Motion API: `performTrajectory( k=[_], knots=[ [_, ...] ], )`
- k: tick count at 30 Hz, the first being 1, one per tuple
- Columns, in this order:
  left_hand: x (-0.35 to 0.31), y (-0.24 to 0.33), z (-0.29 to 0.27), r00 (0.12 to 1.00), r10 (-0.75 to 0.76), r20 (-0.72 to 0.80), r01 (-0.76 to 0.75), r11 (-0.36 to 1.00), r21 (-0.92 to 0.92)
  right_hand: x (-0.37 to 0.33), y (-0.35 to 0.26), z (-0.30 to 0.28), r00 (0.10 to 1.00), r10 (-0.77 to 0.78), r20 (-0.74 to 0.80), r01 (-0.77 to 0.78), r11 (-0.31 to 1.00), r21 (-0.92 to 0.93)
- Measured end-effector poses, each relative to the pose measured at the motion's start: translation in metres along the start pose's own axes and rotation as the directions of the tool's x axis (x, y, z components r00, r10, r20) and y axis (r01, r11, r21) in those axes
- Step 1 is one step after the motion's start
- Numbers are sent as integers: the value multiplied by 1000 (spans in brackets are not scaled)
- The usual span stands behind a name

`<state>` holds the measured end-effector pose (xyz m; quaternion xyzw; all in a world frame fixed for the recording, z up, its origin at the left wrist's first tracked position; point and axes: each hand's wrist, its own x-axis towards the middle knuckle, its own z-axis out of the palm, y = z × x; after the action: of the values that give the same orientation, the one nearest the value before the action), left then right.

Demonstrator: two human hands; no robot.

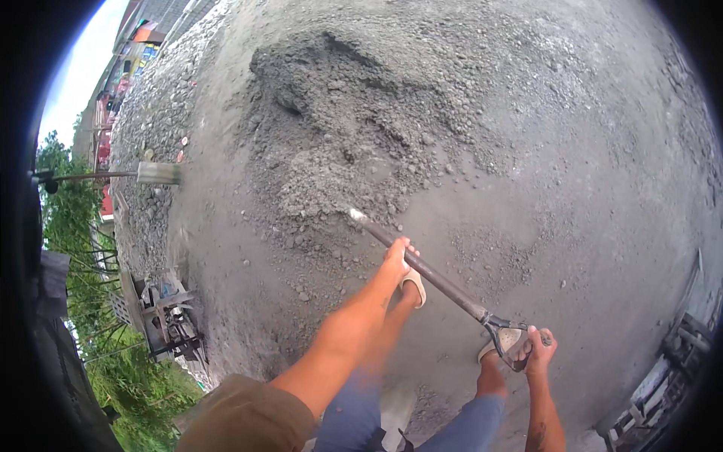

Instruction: The person uses a shovel to scoop a mixture of sand and gravel from a pile on the ground and transfer it into a rotating concrete mixer.

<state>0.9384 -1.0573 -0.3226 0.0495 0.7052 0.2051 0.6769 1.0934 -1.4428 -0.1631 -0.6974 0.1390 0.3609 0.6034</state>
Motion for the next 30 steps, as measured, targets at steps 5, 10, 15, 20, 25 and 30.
performTrajectory(
  k=[5, 10, 15, 20, 25, 30],
  knots=[
    [-198, 88, -156, 969, 166, -181, -212, 937, -276, -99, -96, 26, 924, 52, 380, -32, 998, -59],
    [-409, 137, -355, 870, 326, -371, -479, 740, -473, -217, -130, 84, 662, 145, 735, -36, 986, -162],
    [-639, 132, -554, 585, 631, -510, -806, 384, -450, -378, -179, 161, 180, 206, 962, 196, 951, -240],
    [-739, 34, -689, 418, 787, -453, -690, -50, -722, -484, -249, 178, -405, -276, 872, 462, 761, 456],
    [-741, 12, -597, 403, 801, -442, -690, -51, -722, -419, -246, 158, -348, -344, 872, 520, 703, 484],
    [-624, 69, -433, 691, 656, -303, -662, 405, -631, -296, -188, 48, 452, -105, 886, 289, 957, -34]
  ],
)
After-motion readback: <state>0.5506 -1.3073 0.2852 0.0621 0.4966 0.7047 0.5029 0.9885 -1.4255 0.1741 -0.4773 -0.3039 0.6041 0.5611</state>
